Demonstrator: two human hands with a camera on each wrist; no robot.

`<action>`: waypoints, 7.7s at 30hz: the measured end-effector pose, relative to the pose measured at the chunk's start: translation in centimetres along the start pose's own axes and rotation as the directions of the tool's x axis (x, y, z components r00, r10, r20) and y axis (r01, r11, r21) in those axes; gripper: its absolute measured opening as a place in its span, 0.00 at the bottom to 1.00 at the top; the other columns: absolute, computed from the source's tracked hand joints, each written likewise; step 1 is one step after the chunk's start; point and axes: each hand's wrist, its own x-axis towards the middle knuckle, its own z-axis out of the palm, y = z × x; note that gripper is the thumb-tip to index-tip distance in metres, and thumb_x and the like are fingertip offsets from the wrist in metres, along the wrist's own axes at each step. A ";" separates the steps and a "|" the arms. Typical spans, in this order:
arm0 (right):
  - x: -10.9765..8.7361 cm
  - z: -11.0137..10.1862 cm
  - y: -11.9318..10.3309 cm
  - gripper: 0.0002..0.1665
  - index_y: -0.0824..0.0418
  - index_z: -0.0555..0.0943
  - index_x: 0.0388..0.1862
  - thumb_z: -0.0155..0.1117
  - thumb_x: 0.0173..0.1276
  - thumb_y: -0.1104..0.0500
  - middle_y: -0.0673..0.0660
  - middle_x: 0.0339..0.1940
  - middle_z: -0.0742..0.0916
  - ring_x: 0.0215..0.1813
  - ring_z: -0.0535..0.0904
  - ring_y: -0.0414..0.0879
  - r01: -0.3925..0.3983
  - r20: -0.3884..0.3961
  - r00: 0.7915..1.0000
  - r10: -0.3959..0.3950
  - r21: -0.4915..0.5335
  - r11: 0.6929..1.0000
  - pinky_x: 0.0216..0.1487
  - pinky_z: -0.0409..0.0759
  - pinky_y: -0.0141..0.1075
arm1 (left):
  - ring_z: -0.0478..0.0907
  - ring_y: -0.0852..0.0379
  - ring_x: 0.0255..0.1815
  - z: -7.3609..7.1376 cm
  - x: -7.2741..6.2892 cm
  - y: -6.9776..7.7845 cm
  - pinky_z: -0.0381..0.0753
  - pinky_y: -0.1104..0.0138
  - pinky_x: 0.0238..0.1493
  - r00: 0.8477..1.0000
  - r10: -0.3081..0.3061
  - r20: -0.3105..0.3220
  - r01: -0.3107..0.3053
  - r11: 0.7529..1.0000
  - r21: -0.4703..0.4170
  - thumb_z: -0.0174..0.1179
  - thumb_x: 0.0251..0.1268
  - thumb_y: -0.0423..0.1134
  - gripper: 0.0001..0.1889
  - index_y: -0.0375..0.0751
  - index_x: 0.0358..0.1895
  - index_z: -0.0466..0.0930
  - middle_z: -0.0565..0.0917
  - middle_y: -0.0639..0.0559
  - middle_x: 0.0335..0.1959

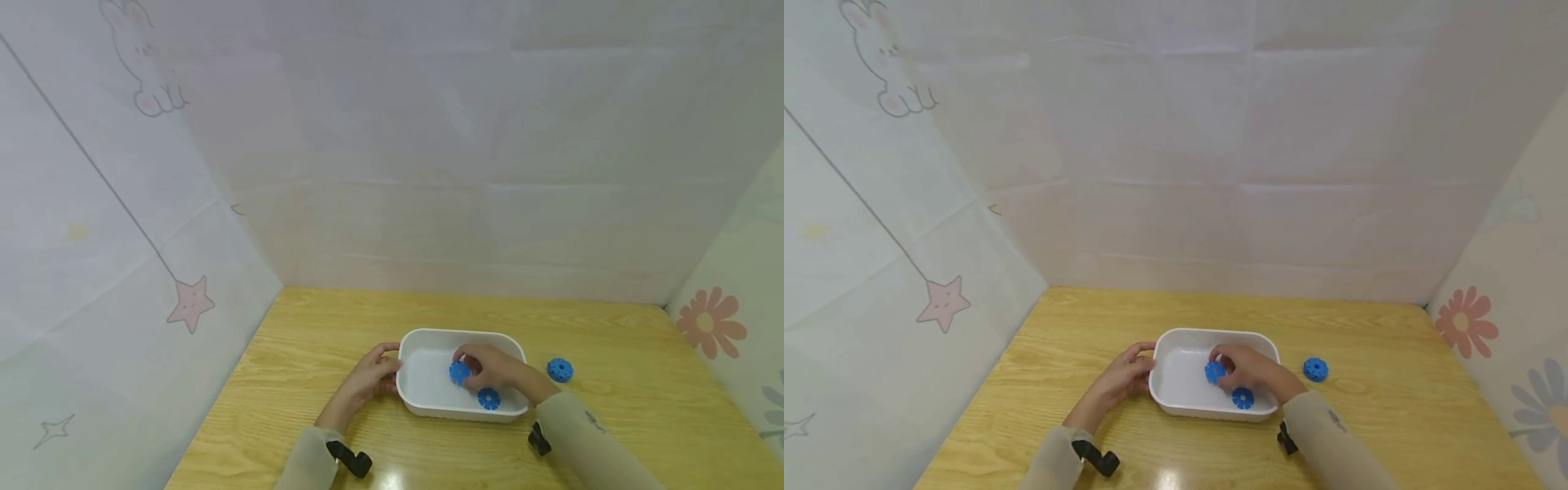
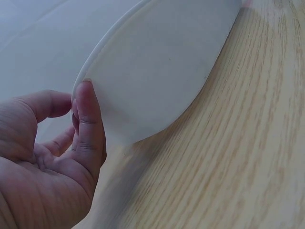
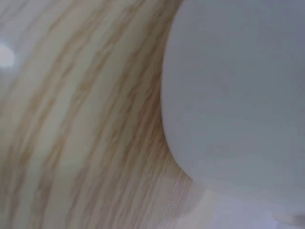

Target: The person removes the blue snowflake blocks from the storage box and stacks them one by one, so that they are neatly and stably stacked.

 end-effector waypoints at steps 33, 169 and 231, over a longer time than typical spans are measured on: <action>-5.0 -1.7 0.1 0.23 0.54 0.82 0.55 0.75 0.64 0.49 0.45 0.28 0.78 0.31 0.73 0.39 0.102 -0.334 0.942 -0.043 0.160 0.982 0.31 0.75 0.30 | 0.79 0.61 0.26 0.0 -0.2 -0.2 0.83 0.69 0.28 1.000 0.003 -0.018 -0.003 1.000 -0.017 0.56 0.74 0.32 0.26 0.34 0.72 0.64 0.80 0.47 0.35; -14.6 -3.9 12.8 0.33 0.62 0.77 0.66 0.70 0.69 0.46 0.58 0.49 0.80 0.46 0.73 0.45 -0.252 -0.355 0.869 0.345 0.283 0.926 0.42 0.77 0.32 | 0.80 0.59 0.28 0.0 0.0 -0.1 0.83 0.68 0.29 1.000 -0.001 -0.012 0.000 1.000 -0.023 0.58 0.72 0.34 0.27 0.35 0.71 0.65 0.83 0.45 0.37; -5.5 -4.7 -0.8 0.30 0.52 0.82 0.63 0.76 0.60 0.62 0.50 0.50 0.84 0.53 0.79 0.48 0.138 0.213 0.970 -0.117 -0.088 0.986 0.58 0.79 0.44 | 0.79 0.60 0.27 -0.1 0.0 -0.1 0.83 0.68 0.28 1.000 0.014 -0.005 -0.014 0.999 -0.032 0.59 0.71 0.33 0.28 0.34 0.72 0.64 0.80 0.48 0.35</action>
